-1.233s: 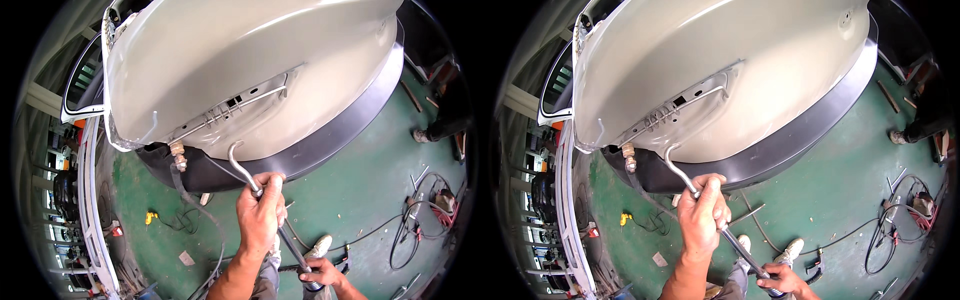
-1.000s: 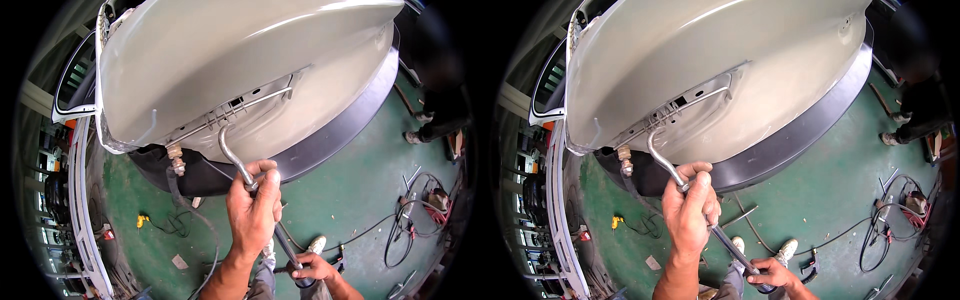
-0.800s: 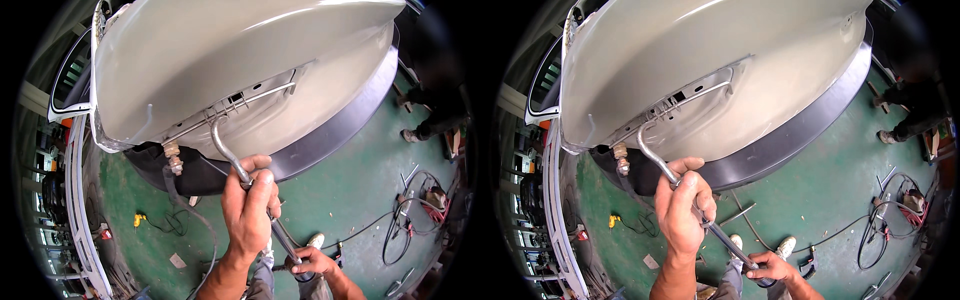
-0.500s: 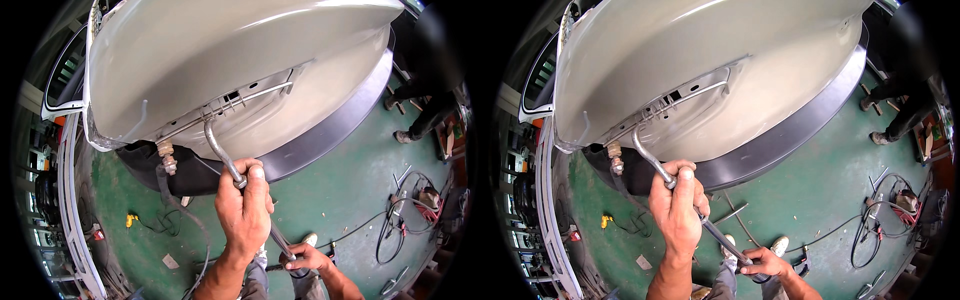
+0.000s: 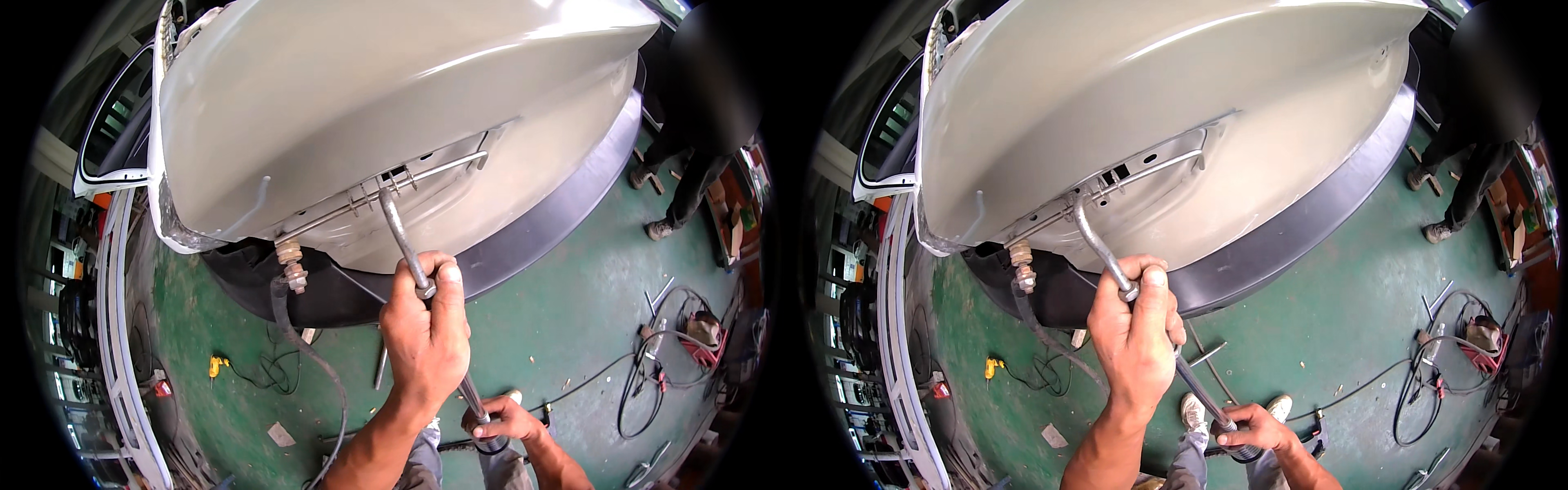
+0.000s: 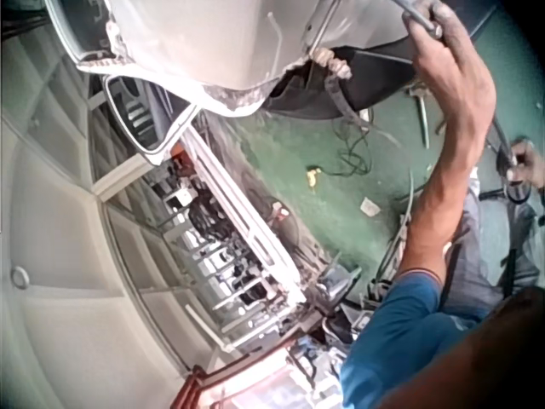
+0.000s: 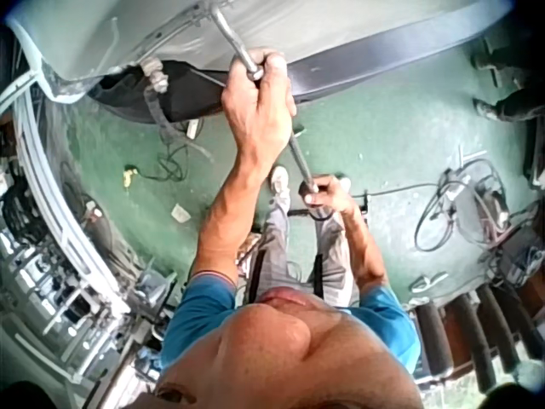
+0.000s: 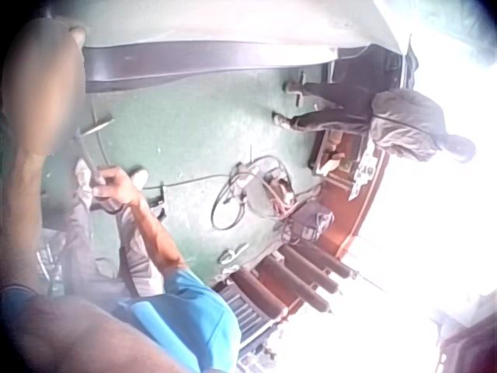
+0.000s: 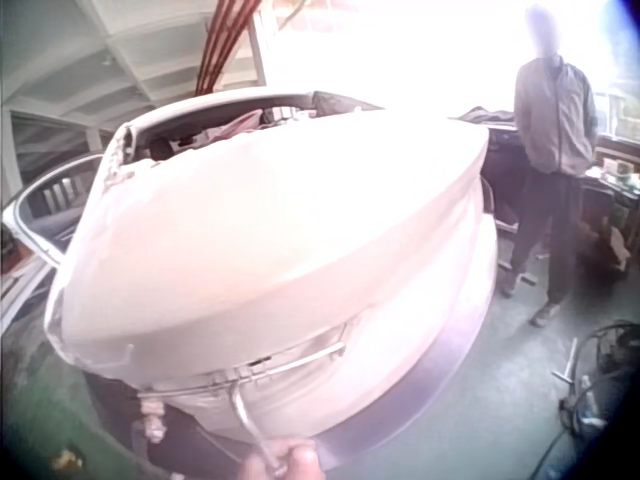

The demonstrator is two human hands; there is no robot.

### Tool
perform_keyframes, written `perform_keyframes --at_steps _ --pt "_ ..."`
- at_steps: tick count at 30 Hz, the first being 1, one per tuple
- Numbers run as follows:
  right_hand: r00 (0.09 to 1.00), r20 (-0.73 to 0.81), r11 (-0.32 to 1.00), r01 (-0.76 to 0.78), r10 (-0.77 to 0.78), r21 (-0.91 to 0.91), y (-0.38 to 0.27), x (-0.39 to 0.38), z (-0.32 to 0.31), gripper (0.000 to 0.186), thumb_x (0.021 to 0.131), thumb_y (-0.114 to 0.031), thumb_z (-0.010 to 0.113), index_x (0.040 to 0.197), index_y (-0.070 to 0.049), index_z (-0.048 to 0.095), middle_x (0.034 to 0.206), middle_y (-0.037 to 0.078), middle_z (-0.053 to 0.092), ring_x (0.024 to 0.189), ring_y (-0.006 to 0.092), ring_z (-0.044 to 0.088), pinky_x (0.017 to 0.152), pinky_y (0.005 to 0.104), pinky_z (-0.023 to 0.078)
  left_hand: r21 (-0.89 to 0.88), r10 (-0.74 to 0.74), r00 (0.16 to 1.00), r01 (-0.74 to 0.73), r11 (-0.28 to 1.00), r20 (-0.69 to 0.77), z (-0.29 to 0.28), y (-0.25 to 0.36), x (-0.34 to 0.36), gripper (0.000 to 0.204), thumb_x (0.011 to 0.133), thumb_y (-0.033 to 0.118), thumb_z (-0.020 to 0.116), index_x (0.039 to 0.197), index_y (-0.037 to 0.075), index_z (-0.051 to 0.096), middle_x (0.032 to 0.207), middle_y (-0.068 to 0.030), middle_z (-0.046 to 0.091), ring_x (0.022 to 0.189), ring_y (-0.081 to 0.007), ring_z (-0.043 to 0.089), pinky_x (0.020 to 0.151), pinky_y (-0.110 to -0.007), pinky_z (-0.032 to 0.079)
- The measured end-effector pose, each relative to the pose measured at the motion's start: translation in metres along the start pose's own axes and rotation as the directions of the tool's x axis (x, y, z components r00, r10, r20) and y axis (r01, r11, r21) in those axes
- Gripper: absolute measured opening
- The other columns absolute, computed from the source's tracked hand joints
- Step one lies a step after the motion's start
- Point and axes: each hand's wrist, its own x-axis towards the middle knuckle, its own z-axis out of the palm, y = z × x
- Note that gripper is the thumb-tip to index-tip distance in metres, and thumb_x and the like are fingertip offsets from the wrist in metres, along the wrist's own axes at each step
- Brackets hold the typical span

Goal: The person uses a hammer to shape the metal of a car trunk lid, then fits a taillight assembly to check alignment. They use a pneumatic tool to work on the interior metal structure and a wrench to tighten bolts, performing bodywork on the vehicle's rear.

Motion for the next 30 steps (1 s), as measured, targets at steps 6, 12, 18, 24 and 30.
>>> perform_keyframes --at_steps 6,12,18,24,30 --pt "1.000 -0.011 1.000 -0.006 0.006 0.018 -0.004 0.004 0.001 0.023 0.088 -0.019 0.077 0.096 0.001 0.071 0.087 0.003 0.062 0.077 0.0117 0.057 0.063 0.0276 0.045 0.056 0.072 0.997 -0.072 0.996 0.006 -0.001 -0.013 0.008 0.018 0.102 0.016 0.055 0.104 -0.002 0.057 0.062 0.0004 0.048 0.048 -0.0060 0.045 0.045 -0.023 0.040" --pt "0.999 -0.007 0.998 -0.035 0.036 0.054 -0.002 0.008 -0.001 0.022 0.089 -0.018 0.076 0.095 0.002 0.070 0.086 0.003 0.061 0.075 0.0114 0.056 0.063 0.0275 0.044 0.079 0.064 0.998 -0.063 0.995 -0.001 -0.002 -0.021 0.016 0.018 0.102 0.016 0.055 0.103 -0.001 0.057 0.063 0.0006 0.048 0.048 -0.0060 0.045 0.045 -0.023 0.040" --pt "1.000 0.014 0.997 -0.010 0.009 0.071 -0.004 0.011 -0.002 0.022 0.089 -0.019 0.076 0.094 0.002 0.070 0.084 0.003 0.061 0.074 0.0114 0.054 0.062 0.0280 0.042 0.094 0.054 0.998 -0.051 0.994 -0.036 0.000 -0.024 0.018 0.018 0.102 0.017 0.055 0.103 -0.001 0.057 0.064 0.0011 0.048 0.049 -0.0055 0.045 0.045 -0.023 0.040" --pt "0.997 0.011 0.995 -0.072 0.072 0.065 0.006 0.008 -0.006 0.025 0.089 -0.022 0.077 0.096 0.001 0.070 0.083 0.001 0.059 0.075 0.0097 0.053 0.064 0.0275 0.043 0.013 -0.074 0.996 0.075 0.997 -0.040 0.005 -0.019 0.021 0.017 0.103 0.018 0.053 0.103 0.001 0.055 0.065 0.0026 0.046 0.050 -0.0047 0.042 0.044 -0.024 0.035" --pt "0.991 0.014 0.988 -0.133 0.132 0.072 0.002 0.005 -0.005 0.026 0.090 -0.024 0.077 0.096 0.000 0.071 0.081 -0.002 0.060 0.076 0.0083 0.053 0.066 0.0269 0.044 0.023 -0.050 0.998 0.051 0.998 -0.044 0.004 -0.019 0.020 0.019 0.103 0.018 0.055 0.103 0.000 0.055 0.066 0.0024 0.048 0.049 -0.0053 0.045 0.044 -0.024 0.037"
